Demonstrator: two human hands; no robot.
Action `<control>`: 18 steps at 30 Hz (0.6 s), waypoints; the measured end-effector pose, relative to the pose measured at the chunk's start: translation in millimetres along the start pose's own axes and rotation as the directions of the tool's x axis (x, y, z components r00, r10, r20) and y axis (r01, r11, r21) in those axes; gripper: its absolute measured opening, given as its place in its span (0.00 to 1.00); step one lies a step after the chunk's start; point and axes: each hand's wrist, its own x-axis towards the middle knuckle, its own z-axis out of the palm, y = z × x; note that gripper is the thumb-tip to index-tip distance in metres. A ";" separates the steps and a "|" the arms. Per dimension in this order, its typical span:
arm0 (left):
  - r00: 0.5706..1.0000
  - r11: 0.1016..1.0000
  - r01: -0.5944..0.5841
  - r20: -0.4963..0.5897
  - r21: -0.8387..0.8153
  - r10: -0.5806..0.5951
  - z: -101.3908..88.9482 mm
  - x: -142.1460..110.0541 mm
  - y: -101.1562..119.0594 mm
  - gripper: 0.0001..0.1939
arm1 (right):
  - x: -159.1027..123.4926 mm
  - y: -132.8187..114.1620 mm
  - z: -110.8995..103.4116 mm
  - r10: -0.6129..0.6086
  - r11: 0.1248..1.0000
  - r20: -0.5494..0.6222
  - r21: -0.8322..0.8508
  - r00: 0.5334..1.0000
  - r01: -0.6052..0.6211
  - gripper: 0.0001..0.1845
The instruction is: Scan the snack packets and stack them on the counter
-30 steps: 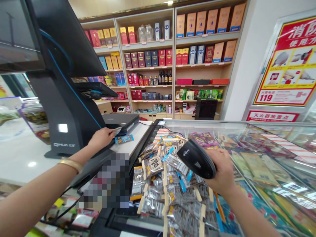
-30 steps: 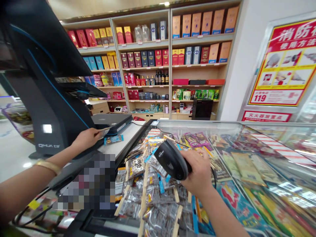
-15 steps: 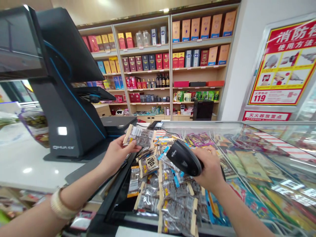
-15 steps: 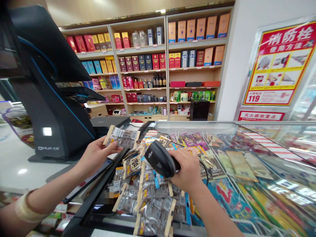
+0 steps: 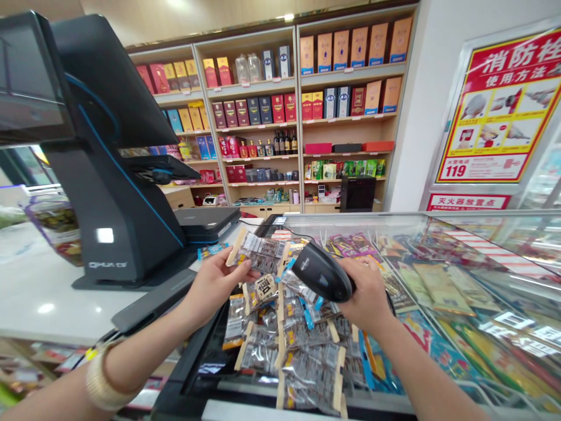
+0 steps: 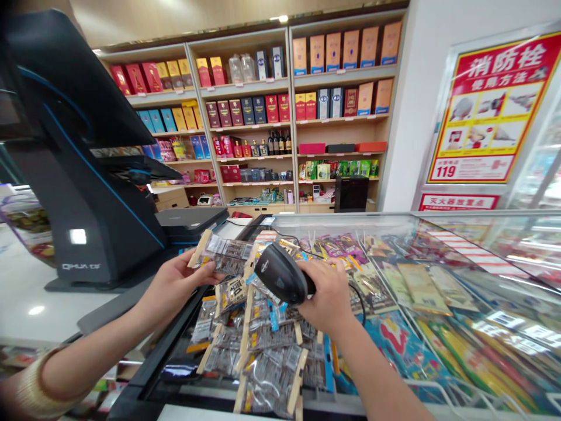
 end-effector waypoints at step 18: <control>0.991 0.945 -0.050 0.136 0.324 0.006 17.8 29.4 -34.2 0.24 | -6.0 21.9 0.1 -0.012 0.992 -0.157 -0.123 0.988 -0.007 0.09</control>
